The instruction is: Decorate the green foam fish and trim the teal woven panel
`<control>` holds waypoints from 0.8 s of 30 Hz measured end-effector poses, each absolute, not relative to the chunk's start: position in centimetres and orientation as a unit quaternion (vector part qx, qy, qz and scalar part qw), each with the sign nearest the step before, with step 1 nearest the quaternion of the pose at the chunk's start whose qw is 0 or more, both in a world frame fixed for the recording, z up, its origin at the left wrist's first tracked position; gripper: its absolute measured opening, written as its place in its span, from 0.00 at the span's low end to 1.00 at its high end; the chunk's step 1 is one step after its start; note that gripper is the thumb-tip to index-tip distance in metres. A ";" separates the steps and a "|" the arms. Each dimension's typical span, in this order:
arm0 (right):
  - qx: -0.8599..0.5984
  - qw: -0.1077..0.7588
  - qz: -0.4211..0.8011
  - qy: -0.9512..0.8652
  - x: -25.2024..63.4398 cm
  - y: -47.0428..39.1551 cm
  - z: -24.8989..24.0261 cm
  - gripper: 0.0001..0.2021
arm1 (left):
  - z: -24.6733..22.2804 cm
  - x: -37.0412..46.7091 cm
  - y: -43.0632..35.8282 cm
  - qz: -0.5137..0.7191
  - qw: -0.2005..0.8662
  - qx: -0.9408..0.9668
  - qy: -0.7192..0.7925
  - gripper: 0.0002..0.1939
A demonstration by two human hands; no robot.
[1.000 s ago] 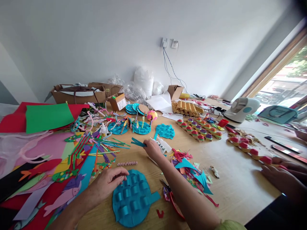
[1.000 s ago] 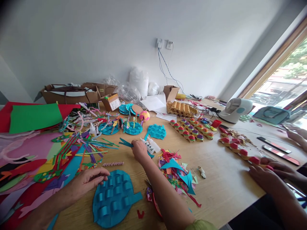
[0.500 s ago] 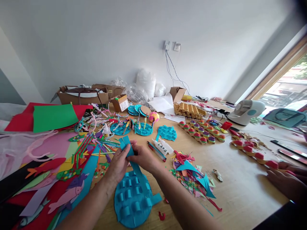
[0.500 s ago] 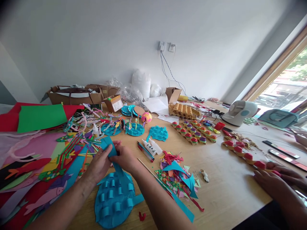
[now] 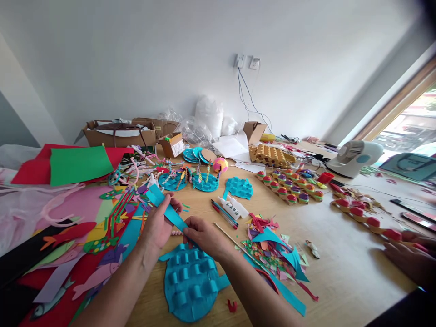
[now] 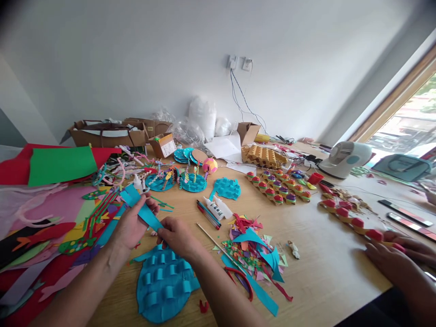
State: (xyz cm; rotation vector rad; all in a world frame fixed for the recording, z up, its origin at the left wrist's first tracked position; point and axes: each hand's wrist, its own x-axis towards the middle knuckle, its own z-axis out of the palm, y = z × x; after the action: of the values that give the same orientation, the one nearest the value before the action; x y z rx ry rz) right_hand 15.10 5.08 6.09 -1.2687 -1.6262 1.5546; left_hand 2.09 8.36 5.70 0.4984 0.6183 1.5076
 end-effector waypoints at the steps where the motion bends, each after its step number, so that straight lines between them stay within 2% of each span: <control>1: -0.468 0.273 0.579 -0.609 15.1 5.0 6.0 0.04 | 5.7 2.1 8.3 0.660 0.665 0.219 0.272 0.07; 8: -0.419 0.294 0.617 -0.597 14.3 5.0 4.8 0.04 | 5.6 2.4 7.7 0.638 0.671 0.235 0.296 0.08; 12: -0.433 0.313 0.597 -0.598 14.1 5.2 4.9 0.08 | 6.0 3.5 7.1 0.636 0.657 0.264 0.307 0.10; 17: -0.510 0.250 0.454 -0.686 17.7 6.0 7.0 0.07 | 6.7 3.6 7.0 0.627 0.669 0.264 0.301 0.14; 21: -0.615 0.257 0.355 -0.656 24.8 7.8 8.5 0.07 | 6.8 1.7 7.3 0.629 0.656 0.267 0.321 0.16; 24: -0.713 0.229 0.283 -0.600 31.2 9.3 8.5 0.10 | 6.8 0.1 6.9 0.610 0.662 0.277 0.336 0.17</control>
State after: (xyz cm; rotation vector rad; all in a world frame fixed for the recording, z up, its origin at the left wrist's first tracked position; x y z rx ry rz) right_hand 31.17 9.29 8.55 -1.9619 -1.6520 0.7780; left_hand 0.07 6.95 6.79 0.6271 0.7604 1.3800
